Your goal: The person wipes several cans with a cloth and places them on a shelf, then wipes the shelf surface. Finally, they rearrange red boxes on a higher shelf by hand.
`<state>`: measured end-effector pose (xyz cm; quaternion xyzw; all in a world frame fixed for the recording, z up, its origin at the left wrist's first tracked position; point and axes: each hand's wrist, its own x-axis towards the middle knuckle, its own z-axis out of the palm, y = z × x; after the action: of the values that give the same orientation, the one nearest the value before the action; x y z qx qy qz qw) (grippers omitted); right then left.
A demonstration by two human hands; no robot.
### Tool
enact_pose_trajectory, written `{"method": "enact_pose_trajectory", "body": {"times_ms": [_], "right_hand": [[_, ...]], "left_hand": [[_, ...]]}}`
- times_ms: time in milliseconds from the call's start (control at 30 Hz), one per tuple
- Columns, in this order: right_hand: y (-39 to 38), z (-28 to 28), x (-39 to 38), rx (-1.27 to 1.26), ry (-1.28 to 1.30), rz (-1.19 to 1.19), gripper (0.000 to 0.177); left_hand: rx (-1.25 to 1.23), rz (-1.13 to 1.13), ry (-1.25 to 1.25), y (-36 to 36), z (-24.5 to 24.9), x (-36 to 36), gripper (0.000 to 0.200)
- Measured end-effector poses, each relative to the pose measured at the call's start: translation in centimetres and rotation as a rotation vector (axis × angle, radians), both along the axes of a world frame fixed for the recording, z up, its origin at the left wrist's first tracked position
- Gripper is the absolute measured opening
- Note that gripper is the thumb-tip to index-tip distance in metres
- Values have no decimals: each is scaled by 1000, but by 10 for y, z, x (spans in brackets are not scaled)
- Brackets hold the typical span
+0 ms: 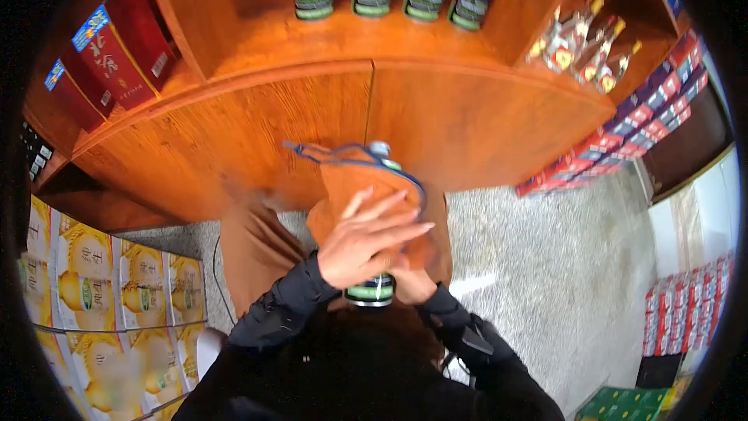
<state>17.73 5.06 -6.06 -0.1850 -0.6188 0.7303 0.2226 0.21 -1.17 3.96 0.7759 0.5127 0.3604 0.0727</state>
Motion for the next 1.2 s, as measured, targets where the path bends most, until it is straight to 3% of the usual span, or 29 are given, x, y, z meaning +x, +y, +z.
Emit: {"method": "enact_pose_trajectory", "body": {"times_ms": [67,100,133,200,267,333,400,467,533,600,667,733,800,833,867,933,1067,1133,1200], "right_hand": [[-1,15,1,-358,-3,-14,61],[-4,28,-3,-362,38,6,55],[-8,39,-6,-368,75,26,50],[-2,40,-4,-358,-1,161,63],[-7,42,-4,-154,-38,62,74],[-8,43,-4,31,-85,5,87],[-8,49,-1,131,-164,18,90],[-10,27,1,185,-174,-39,92],[-11,36,1,266,-244,11,92],[-9,36,2,344,-216,-4,91],[-3,43,4,149,-277,195,86],[-2,50,4,-178,-46,361,85],[-4,57,5,-555,20,513,84],[-7,53,5,-675,32,545,80],[-5,54,5,-680,35,549,80],[-1,57,7,-977,-5,683,66],[-5,34,6,-1150,83,746,59],[-3,38,6,-1129,29,697,59],[0,46,1,-934,13,706,60]], "left_hand": [[-47,53,-144,5,-23,2,42],[19,93,-284,6,-26,2,38],[82,213,-236,8,-33,0,41],[139,421,-361,14,-26,7,49],[54,484,-589,18,-31,6,64],[-185,166,-1411,20,-38,-1,76],[-236,111,-1643,14,-36,-10,76],[-207,142,-1406,11,-53,-25,80],[-294,-26,-1532,5,-57,-32,83],[-327,-33,-1526,1,-52,-28,90],[-268,-105,-1586,-2,-46,-28,95],[-300,-41,-1538,-3,-48,-29,97],[-205,-475,-1885,2,-43,-18,94],[-222,-415,-2098,-7,-30,-2,91],[-193,-478,-2161,-7,-30,5,92],[-150,-565,-2189,-7,-36,4,94],[-158,-622,-2155,-8,-47,-5,98],[-163,-617,-2119,-8,-50,-10,100],[-187,-560,-2027,-10,-51,-22,101]]}}
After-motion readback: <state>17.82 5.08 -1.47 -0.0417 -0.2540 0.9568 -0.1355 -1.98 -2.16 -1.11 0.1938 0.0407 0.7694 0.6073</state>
